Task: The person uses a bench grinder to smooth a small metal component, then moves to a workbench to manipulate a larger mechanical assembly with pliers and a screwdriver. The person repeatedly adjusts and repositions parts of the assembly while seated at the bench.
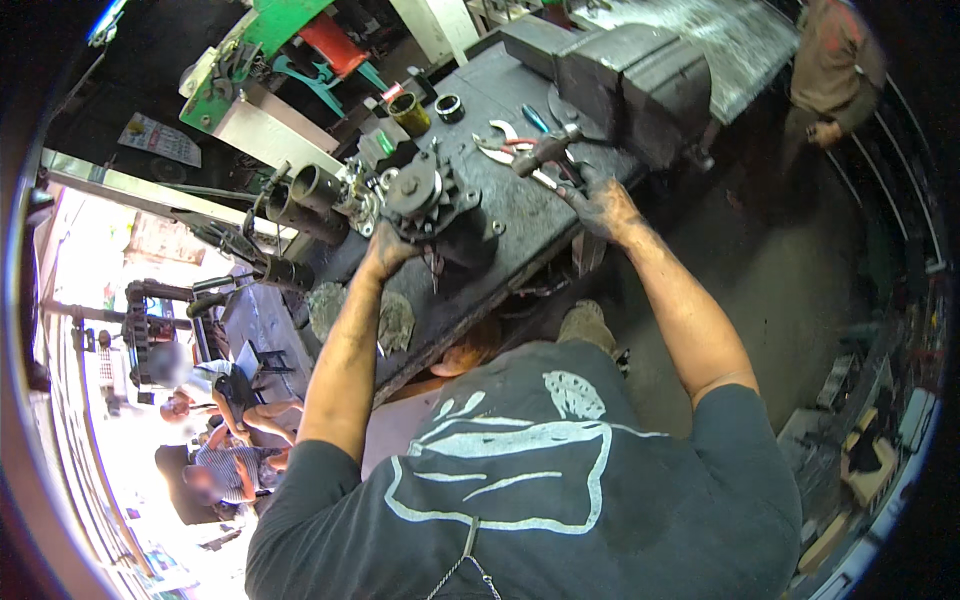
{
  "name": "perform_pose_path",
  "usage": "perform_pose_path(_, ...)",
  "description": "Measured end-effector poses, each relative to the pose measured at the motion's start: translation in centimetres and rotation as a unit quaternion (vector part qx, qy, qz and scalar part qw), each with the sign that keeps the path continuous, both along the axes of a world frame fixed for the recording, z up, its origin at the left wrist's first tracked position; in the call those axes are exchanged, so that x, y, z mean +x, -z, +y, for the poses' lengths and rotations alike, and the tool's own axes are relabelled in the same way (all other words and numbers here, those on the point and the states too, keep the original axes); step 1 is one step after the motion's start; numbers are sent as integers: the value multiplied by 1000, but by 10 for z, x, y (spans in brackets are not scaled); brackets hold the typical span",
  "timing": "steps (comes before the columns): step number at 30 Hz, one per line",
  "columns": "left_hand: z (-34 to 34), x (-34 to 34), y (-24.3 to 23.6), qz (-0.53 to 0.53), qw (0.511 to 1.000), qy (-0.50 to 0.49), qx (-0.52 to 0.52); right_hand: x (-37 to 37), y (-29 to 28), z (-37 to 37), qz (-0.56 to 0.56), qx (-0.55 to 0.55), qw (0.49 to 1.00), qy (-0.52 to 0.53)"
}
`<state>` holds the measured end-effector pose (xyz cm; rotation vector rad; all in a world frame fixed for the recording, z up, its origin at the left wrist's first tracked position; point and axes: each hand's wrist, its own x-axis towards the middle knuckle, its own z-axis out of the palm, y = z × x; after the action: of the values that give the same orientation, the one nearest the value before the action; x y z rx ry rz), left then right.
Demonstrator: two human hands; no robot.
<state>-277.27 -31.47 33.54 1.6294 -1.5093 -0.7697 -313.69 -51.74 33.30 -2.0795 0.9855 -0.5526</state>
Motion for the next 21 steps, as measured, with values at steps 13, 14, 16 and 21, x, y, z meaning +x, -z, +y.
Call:
perform_pose_path(13, 0, 4, 16, -166, 983, 66, -41, 30, 29, 21, 111, 230, 966, 33)
perform_pose_path(14, -1, 4, 16, -261, 961, 76, -46, 32, 25, 18, 140, 222, 965, 18)
perform_pose_path(16, 0, 4, 14, -173, 983, 60, -31, 32, 16, 14, 188, 227, 955, -25)
perform_pose_path(21, 2, 4, 13, -173, 984, 25, 17, 29, -3, 13, 160, 194, 968, 6)
